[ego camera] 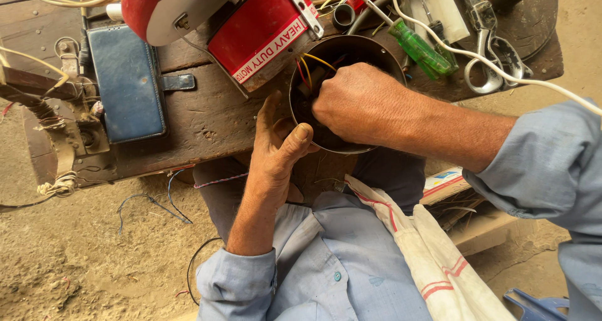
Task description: The person repairs a heavy-duty electric motor at a cluttered workbench. They hold the motor can and work on the wiring inside a metal bowl, use a green screwdriver to loosen and tighten screws on the motor housing, reposition the motor, and manipulate its terminals and wires by hand.
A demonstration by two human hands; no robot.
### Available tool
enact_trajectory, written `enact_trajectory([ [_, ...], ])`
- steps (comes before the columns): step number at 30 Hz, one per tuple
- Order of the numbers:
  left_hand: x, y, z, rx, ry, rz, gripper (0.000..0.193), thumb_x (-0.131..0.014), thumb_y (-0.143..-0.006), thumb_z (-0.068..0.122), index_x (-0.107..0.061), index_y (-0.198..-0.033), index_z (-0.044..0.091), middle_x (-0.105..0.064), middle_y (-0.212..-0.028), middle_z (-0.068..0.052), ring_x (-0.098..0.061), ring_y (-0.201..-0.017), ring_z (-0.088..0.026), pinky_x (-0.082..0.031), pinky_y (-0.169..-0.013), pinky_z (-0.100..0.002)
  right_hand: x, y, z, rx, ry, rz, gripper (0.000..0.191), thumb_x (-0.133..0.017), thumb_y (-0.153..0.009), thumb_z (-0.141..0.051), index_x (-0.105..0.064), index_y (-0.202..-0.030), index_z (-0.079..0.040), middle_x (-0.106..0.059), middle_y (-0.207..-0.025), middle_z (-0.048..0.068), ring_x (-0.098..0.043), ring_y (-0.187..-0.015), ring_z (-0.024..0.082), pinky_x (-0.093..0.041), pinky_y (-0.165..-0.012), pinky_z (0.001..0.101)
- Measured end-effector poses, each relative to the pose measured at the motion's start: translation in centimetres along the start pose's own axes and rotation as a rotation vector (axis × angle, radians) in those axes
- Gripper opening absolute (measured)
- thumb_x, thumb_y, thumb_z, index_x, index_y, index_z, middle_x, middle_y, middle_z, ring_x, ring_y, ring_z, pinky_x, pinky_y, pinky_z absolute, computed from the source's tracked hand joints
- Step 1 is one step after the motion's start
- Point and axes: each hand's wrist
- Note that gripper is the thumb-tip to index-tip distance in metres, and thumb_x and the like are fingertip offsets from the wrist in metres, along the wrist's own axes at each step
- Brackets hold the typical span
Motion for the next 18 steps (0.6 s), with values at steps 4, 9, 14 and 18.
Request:
enact_trajectory([
  [4,-0.1,-0.1,0.0,0.016,-0.007,0.008,0.12,-0.085,-0.074,0.05,-0.016,-0.163,0.008,-0.051,-0.145,-0.024,-0.058,-0.129,-0.028,-0.058,-0.096,-0.043,0.0,0.0,0.2,0.013,-0.004,-0.01,0.017,-0.064,-0.086,-0.02,-0.075,-0.087,-0.008,-0.074,-0.076,0.017,-0.076,-0.072,0.033,-0.061,-0.062,0.0462],
  [9,-0.3,-0.1,0.0,0.027,0.0,0.02,0.119,-0.085,-0.075,0.05,-0.016,-0.163,0.009,-0.049,-0.149,-0.023,-0.057,-0.129,-0.028,-0.057,-0.096,-0.042,-0.2,-0.3,0.8,0.119,0.025,0.028,0.016,-0.062,-0.088,-0.022,-0.073,-0.094,-0.012,-0.074,-0.078,0.017,-0.075,-0.073,0.036,-0.061,-0.062,0.0483],
  [14,-0.3,-0.1,0.0,0.042,0.004,0.025,0.12,-0.085,-0.074,0.05,-0.016,-0.163,0.01,-0.05,-0.148,-0.021,-0.058,-0.125,-0.025,-0.057,-0.095,-0.042,-0.3,-0.4,1.3,0.14,0.027,0.034,0.014,-0.063,-0.084,-0.022,-0.075,-0.088,-0.014,-0.073,-0.079,0.015,-0.074,-0.075,0.035,-0.061,-0.063,0.0482],
  [18,-0.3,-0.2,0.0,0.047,0.019,0.024,0.121,-0.086,-0.074,0.05,-0.017,-0.163,0.009,-0.05,-0.147,-0.019,-0.06,-0.122,-0.023,-0.057,-0.095,-0.041,-0.3,-0.5,1.4,0.156,0.0,0.087,0.016,-0.063,-0.085,-0.021,-0.073,-0.095,-0.013,-0.073,-0.074,0.015,-0.074,-0.07,0.036,-0.06,-0.057,0.049],
])
Point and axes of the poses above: each hand's wrist, its own y-axis away from the middle knuckle, its own x-axis out of the back of the hand, z = x × y
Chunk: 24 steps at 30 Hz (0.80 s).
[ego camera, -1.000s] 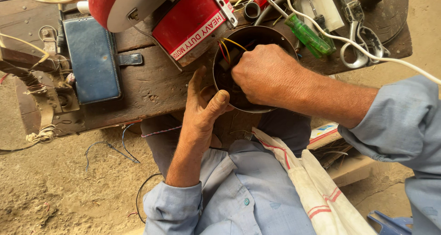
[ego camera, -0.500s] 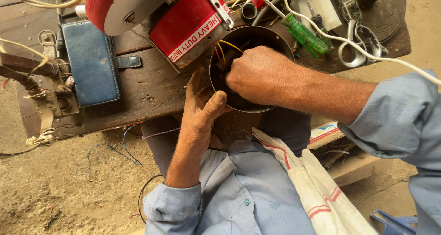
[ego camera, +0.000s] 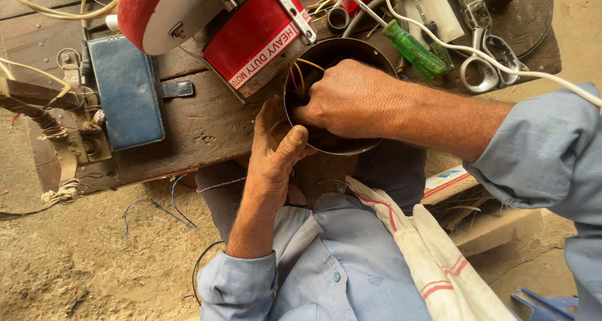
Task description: The person repairs a heavy-duty electric motor at a cluttered workbench. They hold the motor can and work on the wiring inside a metal bowl, use a green screwdriver to loosen and tighten screws on the motor housing, reposition the motor, and manipulate its terminals and wires by hand.
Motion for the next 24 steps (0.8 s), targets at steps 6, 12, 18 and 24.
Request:
enact_trajectory([
  [6,0.06,-0.04,-0.03,0.005,-0.009,0.005,0.118,-0.085,-0.074,0.05,-0.019,-0.164,0.01,-0.05,-0.148,-0.018,-0.06,-0.12,-0.023,-0.056,-0.095,-0.04,-0.2,-0.14,0.1,0.022,0.026,0.003,0.015,-0.064,-0.083,-0.021,-0.077,-0.087,-0.014,-0.074,-0.077,0.014,-0.075,-0.074,0.035,-0.061,-0.061,0.0478],
  [12,0.09,-0.03,-0.06,-0.005,-0.027,-0.001,0.118,-0.085,-0.074,0.052,-0.02,-0.163,0.009,-0.047,-0.152,-0.018,-0.06,-0.124,-0.024,-0.056,-0.096,-0.04,-0.2,-0.23,0.09,-0.003,0.045,-0.07,0.015,-0.063,-0.083,-0.02,-0.077,-0.082,-0.014,-0.074,-0.077,0.015,-0.075,-0.077,0.034,-0.061,-0.063,0.0469],
  [18,-0.02,-0.06,-0.15,0.001,-0.026,-0.003,0.117,-0.084,-0.075,0.054,-0.02,-0.162,0.009,-0.047,-0.151,-0.021,-0.058,-0.129,-0.027,-0.057,-0.098,-0.042,-0.05,-0.2,0.03,0.006,0.05,-0.056,0.016,-0.064,-0.083,-0.02,-0.078,-0.079,-0.013,-0.074,-0.076,0.015,-0.075,-0.077,0.034,-0.061,-0.063,0.0462],
  [24,-0.13,0.09,-0.11,-0.001,-0.012,-0.008,0.117,-0.084,-0.074,0.054,-0.021,-0.162,0.01,-0.046,-0.153,-0.021,-0.057,-0.131,-0.028,-0.055,-0.099,-0.042,0.08,0.06,-0.11,-0.014,0.058,-0.057,0.016,-0.064,-0.083,-0.019,-0.077,-0.079,-0.011,-0.074,-0.076,0.015,-0.075,-0.077,0.034,-0.062,-0.063,0.0459],
])
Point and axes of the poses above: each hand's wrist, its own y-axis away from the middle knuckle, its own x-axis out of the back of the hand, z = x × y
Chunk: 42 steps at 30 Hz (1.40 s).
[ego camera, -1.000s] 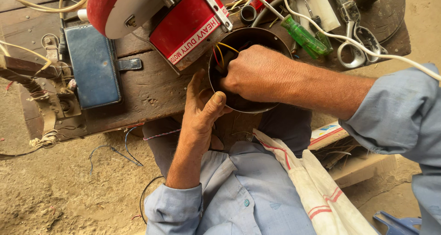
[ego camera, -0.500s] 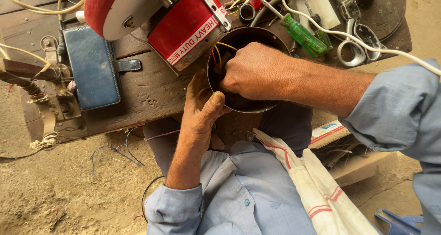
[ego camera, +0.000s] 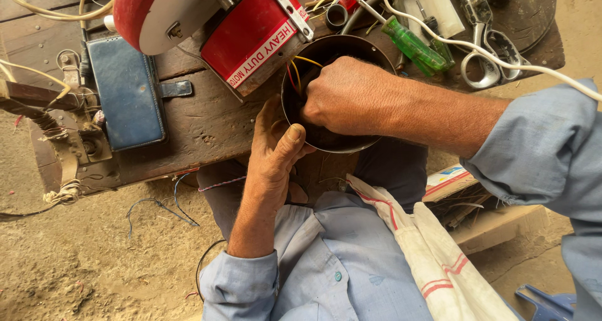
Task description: The person repairs a heavy-duty electric motor at a cluttered workbench. They hold the motor can and work on the wiring inside a metal bowl, use a green screwdriver to loosen and tighten screws on the motor housing, reposition the motor, and manipulate its terminals and wires by hand.
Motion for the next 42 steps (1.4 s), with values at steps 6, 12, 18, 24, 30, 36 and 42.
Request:
enact_trajectory([
  [6,-0.1,0.0,0.1,0.004,0.011,0.012,0.116,-0.084,-0.075,0.052,-0.021,-0.162,0.01,-0.045,-0.153,-0.02,-0.057,-0.13,-0.029,-0.056,-0.098,-0.042,0.4,0.2,-0.2,0.076,0.044,-0.025,0.015,-0.065,-0.083,-0.019,-0.078,-0.08,-0.011,-0.075,-0.076,0.014,-0.076,-0.076,0.033,-0.062,-0.063,0.0454],
  [12,-0.1,0.2,0.1,-0.014,0.019,-0.01,0.111,-0.082,-0.078,0.049,-0.021,-0.162,0.01,-0.047,-0.152,-0.021,-0.058,-0.131,-0.029,-0.056,-0.099,-0.042,1.2,0.2,-0.5,0.147,0.005,-0.037,0.018,-0.063,-0.084,-0.019,-0.077,-0.075,-0.011,-0.074,-0.074,0.013,-0.075,-0.075,0.033,-0.061,-0.065,0.0464],
  [18,-0.8,0.3,0.9,-0.072,0.115,-0.074,0.1,-0.078,-0.086,0.042,-0.022,-0.161,0.007,-0.044,-0.154,-0.02,-0.055,-0.134,-0.029,-0.055,-0.101,-0.046,3.1,3.0,-1.1,-0.018,-0.162,0.235,0.02,-0.059,-0.088,-0.017,-0.076,-0.093,-0.007,-0.073,-0.08,0.016,-0.073,-0.071,0.035,-0.058,-0.057,0.047],
  [24,-0.7,0.0,1.0,-0.022,0.105,-0.083,0.1,-0.079,-0.084,0.042,-0.028,-0.158,-0.002,-0.055,-0.144,-0.021,-0.06,-0.129,-0.03,-0.053,-0.104,-0.045,0.6,10.7,-1.6,-0.043,-0.565,1.045,0.015,-0.075,-0.096,-0.009,-0.072,-0.111,-0.006,-0.075,-0.096,0.007,-0.075,-0.085,0.018,-0.061,-0.071,0.0307],
  [30,-0.2,-0.1,0.4,-0.041,0.124,-0.136,0.101,-0.08,-0.086,0.045,-0.031,-0.156,-0.009,-0.057,-0.143,-0.021,-0.06,-0.127,-0.028,-0.05,-0.106,-0.046,-5.6,11.7,1.1,-0.718,-0.144,0.993,0.038,-0.08,-0.084,-0.005,-0.068,-0.119,0.002,-0.069,-0.108,0.02,-0.064,-0.103,0.036,-0.052,-0.09,0.049],
  [36,-0.4,-0.2,0.7,-0.014,0.129,-0.101,0.099,-0.081,-0.086,0.042,-0.03,-0.154,-0.01,-0.058,-0.143,-0.022,-0.062,-0.127,-0.03,-0.053,-0.106,-0.046,-9.8,11.3,2.3,-0.759,-0.12,0.83,0.042,-0.082,-0.095,-0.011,-0.067,-0.134,-0.005,-0.07,-0.118,0.013,-0.063,-0.113,0.034,-0.048,-0.101,0.0495],
  [42,-0.7,-0.3,1.0,-0.022,0.128,-0.092,0.097,-0.081,-0.086,0.038,-0.031,-0.155,-0.01,-0.056,-0.143,-0.022,-0.061,-0.128,-0.029,-0.053,-0.106,-0.046,-7.6,13.1,0.0,-0.567,-0.176,1.168,0.032,-0.083,-0.103,-0.016,-0.064,-0.125,-0.002,-0.064,-0.115,0.017,-0.063,-0.103,0.033,-0.052,-0.093,0.0428],
])
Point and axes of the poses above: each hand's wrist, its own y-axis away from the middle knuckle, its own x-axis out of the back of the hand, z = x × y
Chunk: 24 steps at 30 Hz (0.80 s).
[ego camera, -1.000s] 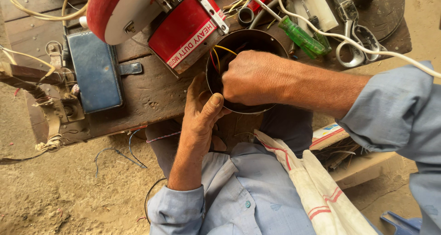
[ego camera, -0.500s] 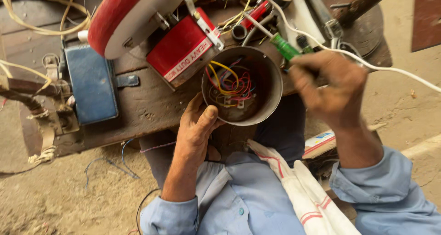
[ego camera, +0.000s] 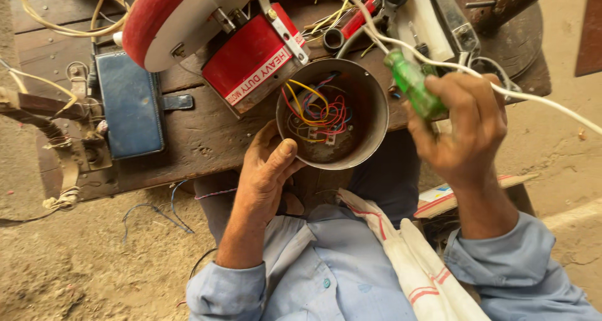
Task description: The person repairs a heavy-duty electric motor at a cluttered workbench. They hold the motor can and work on the wiring inside a metal bowl, use a green screwdriver to loosen and tighten screws on the motor housing, reposition the motor, and manipulate its terminals and wires by hand.
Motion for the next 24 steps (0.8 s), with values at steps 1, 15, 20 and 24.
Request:
enact_trajectory([
  [1,0.0,-0.1,0.1,0.005,0.001,0.0,0.097,-0.081,-0.086,0.038,-0.03,-0.154,-0.009,-0.056,-0.143,-0.021,-0.061,-0.128,-0.029,-0.054,-0.106,-0.047,0.8,-0.5,-0.8,0.039,0.001,0.042,0.033,-0.084,-0.098,-0.017,-0.064,-0.12,-0.001,-0.063,-0.108,0.017,-0.062,-0.097,0.033,-0.051,-0.088,0.045],
  [15,-0.5,0.6,0.3,0.014,-0.015,0.011,0.101,-0.08,-0.085,0.042,-0.029,-0.156,-0.01,-0.06,-0.142,-0.023,-0.063,-0.128,-0.029,-0.053,-0.107,-0.044,4.7,-4.8,-8.6,0.077,-0.65,0.319,0.051,-0.072,-0.108,-0.019,-0.041,-0.149,-0.016,-0.064,-0.13,0.018,-0.076,-0.107,0.026,-0.069,-0.091,0.0355],
  [20,-0.5,0.7,-0.1,0.0,-0.005,0.027,0.099,-0.081,-0.086,0.04,-0.03,-0.155,-0.009,-0.059,-0.142,-0.02,-0.061,-0.128,-0.027,-0.052,-0.107,-0.044,2.3,-5.9,-7.9,0.169,-0.768,0.184,0.043,-0.073,-0.102,-0.013,-0.046,-0.135,-0.013,-0.063,-0.131,0.023,-0.077,-0.106,0.031,-0.069,-0.082,0.0333],
  [24,-0.5,0.9,-0.1,-0.022,0.002,0.004,0.097,-0.08,-0.087,0.04,-0.032,-0.155,-0.009,-0.059,-0.141,-0.019,-0.061,-0.127,-0.027,-0.052,-0.107,-0.044,0.1,-6.2,-8.2,0.167,-0.798,0.062,0.038,-0.072,-0.102,-0.009,-0.046,-0.13,-0.008,-0.061,-0.128,0.029,-0.076,-0.104,0.029,-0.068,-0.078,0.0295],
])
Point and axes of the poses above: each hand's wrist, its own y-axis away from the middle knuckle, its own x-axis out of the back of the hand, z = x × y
